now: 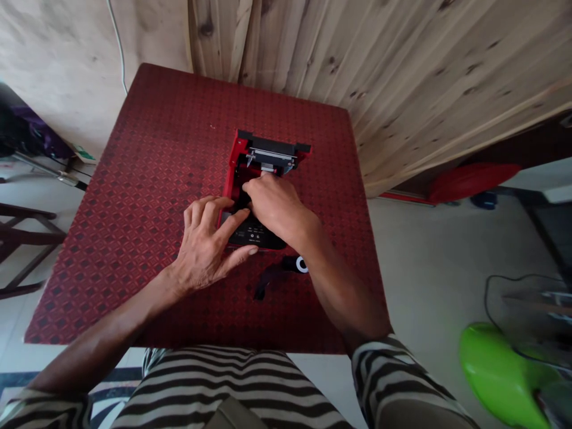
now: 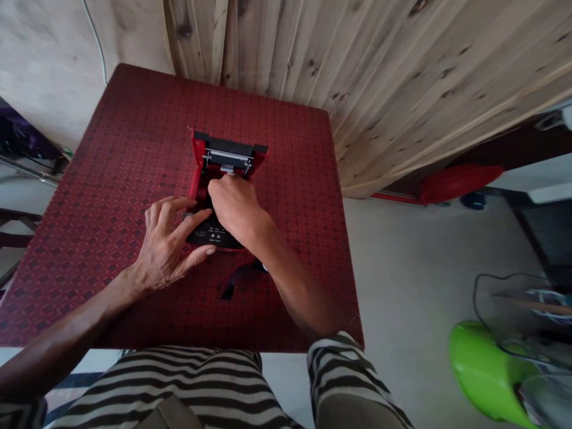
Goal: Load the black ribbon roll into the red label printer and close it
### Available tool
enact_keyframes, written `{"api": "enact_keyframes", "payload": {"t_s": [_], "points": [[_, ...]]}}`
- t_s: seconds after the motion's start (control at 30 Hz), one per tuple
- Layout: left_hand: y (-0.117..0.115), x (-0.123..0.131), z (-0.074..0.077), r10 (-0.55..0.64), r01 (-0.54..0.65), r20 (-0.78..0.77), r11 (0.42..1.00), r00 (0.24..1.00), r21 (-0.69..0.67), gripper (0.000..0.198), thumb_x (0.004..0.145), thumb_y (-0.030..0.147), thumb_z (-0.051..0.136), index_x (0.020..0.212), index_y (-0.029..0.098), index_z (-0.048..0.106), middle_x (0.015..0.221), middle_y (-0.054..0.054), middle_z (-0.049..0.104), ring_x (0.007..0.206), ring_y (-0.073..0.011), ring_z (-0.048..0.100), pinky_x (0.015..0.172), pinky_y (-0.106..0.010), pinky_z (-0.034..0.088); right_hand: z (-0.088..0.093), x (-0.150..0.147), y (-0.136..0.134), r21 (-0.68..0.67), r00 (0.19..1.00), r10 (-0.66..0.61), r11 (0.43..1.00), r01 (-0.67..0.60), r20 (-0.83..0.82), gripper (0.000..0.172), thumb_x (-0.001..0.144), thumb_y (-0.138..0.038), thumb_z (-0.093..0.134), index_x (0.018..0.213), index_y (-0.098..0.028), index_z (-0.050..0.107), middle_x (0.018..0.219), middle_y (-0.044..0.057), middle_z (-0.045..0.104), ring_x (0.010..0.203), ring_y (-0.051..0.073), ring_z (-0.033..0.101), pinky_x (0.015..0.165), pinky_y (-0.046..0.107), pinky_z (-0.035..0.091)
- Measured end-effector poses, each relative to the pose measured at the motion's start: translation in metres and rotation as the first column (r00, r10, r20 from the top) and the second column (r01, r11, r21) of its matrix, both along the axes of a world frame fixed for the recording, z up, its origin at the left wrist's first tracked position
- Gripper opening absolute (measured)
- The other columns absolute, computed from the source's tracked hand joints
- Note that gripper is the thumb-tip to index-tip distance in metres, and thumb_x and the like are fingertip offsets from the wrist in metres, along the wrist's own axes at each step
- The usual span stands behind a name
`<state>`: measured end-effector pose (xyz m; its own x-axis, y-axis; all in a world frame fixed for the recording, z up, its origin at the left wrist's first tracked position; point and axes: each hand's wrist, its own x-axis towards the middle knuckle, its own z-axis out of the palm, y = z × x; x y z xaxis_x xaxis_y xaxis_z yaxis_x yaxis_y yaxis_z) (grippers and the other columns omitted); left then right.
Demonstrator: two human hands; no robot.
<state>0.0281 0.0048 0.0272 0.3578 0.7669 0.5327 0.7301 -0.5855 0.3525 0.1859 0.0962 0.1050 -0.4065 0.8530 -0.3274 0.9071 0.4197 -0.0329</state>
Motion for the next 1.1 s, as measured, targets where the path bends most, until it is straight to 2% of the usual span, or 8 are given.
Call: {"api": "enact_keyframes", "payload": {"t_s": [0.17, 0.37, 0.5, 0.63, 0.8, 0.87, 1.0, 1.1], "points": [[0.0, 0.001, 0.0, -0.006, 0.007, 0.018, 0.999, 1.0, -0.038, 0.06, 0.105, 0.064, 0.054, 0.146, 0.02, 0.059, 0.142, -0.02, 0.057, 0.135, -0.0366, 0.049, 0.111, -0.056, 0.042, -0.008, 0.019, -0.004, 0.081, 0.984, 0.06, 0.996, -0.047, -0.167, 0.031, 0.1, -0.001, 0.053, 0.116, -0.009, 0.078, 0.117, 0.02, 0.08, 0.112, 0.033, 0.076, 0.096, 0.045, 0.059], [0.001, -0.001, -0.003, -0.041, 0.043, 0.032, 0.998, 0.999, -0.039, 0.063, 0.104, 0.065, 0.055, 0.146, 0.018, 0.058, 0.144, -0.021, 0.056, 0.137, -0.0369, 0.05, 0.114, -0.056, 0.041, -0.004, 0.056, -0.041, 0.188, 0.806, 0.227, 0.971, -0.146, -0.547, 0.02, 0.102, -0.022, 0.07, 0.12, -0.017, 0.077, 0.118, 0.01, 0.082, 0.111, 0.026, 0.074, 0.105, 0.043, 0.057], [-0.001, -0.008, 0.004, -0.104, 0.112, 0.099, 0.99, 0.99, -0.087, 0.06, 0.105, 0.066, 0.052, 0.142, 0.019, 0.06, 0.139, -0.017, 0.06, 0.133, -0.0346, 0.054, 0.113, -0.054, 0.043, -0.019, 0.06, -0.056, 0.26, 0.747, 0.211, 0.964, -0.052, -0.63, 0.016, 0.102, -0.023, 0.071, 0.115, -0.016, 0.078, 0.108, 0.009, 0.082, 0.102, 0.024, 0.073, 0.099, 0.041, 0.057], [0.02, -0.018, 0.031, -0.112, 0.134, 0.197, 0.985, 0.974, -0.106, 0.056, 0.107, 0.062, 0.049, 0.149, 0.025, 0.057, 0.136, -0.013, 0.063, 0.127, -0.0295, 0.06, 0.11, -0.05, 0.048, -0.031, 0.058, -0.061, 0.356, 0.737, 0.248, 0.935, -0.01, -0.629, 0.018, 0.106, -0.016, 0.061, 0.106, -0.017, 0.079, 0.102, 0.008, 0.081, 0.096, 0.023, 0.071, 0.094, 0.04, 0.057], [0.092, -0.018, 0.062, -0.071, 0.064, 0.141, 0.996, 0.987, 0.055, 0.07, 0.108, 0.064, 0.047, 0.164, 0.023, 0.039, 0.164, -0.015, 0.047, 0.155, -0.0319, 0.04, 0.129, -0.053, 0.033, -0.032, 0.058, -0.072, 0.482, 0.756, 0.269, 0.874, 0.068, -0.596, 0.027, 0.105, -0.008, 0.055, 0.105, -0.02, 0.08, 0.102, 0.008, 0.075, 0.095, 0.022, 0.063, 0.087, 0.038, 0.057], [0.112, -0.013, 0.066, -0.141, 0.145, 0.111, 0.989, 0.984, -0.031, 0.075, 0.108, 0.069, 0.039, 0.165, 0.019, 0.037, 0.151, -0.017, 0.059, 0.143, -0.0304, 0.054, 0.122, -0.051, 0.041, -0.034, 0.058, -0.077, 0.531, 0.76, 0.274, 0.841, 0.107, -0.589, 0.026, 0.105, -0.009, 0.057, 0.108, -0.021, 0.08, 0.099, 0.008, 0.073, 0.093, 0.021, 0.061, 0.084, 0.037, 0.057], [0.104, -0.008, 0.064, -0.17, 0.178, 0.076, 0.978, 0.982, -0.107, 0.064, 0.111, 0.066, 0.032, 0.146, 0.02, 0.062, 0.113, -0.011, 0.071, 0.105, -0.0254, 0.068, 0.095, -0.043, 0.053, -0.039, 0.059, -0.084, 0.583, 0.779, 0.29, 0.804, 0.117, -0.556, 0.025, 0.104, -0.01, 0.058, 0.114, -0.019, 0.079, 0.093, 0.006, 0.073, 0.087, 0.02, 0.06, 0.08, 0.036, 0.057], [0.077, -0.012, 0.054, -0.217, 0.225, 0.074, 0.967, 0.973, -0.119, 0.051, 0.113, 0.057, 0.036, 0.129, 0.026, 0.074, 0.113, -0.008, 0.071, 0.101, -0.0233, 0.066, 0.092, -0.044, 0.051, -0.044, 0.061, -0.088, 0.591, 0.798, 0.307, 0.803, 0.076, -0.519, 0.027, 0.105, -0.01, 0.057, 0.115, -0.021, 0.078, 0.095, 0.006, 0.076, 0.088, 0.021, 0.063, 0.082, 0.037, 0.057]]}}
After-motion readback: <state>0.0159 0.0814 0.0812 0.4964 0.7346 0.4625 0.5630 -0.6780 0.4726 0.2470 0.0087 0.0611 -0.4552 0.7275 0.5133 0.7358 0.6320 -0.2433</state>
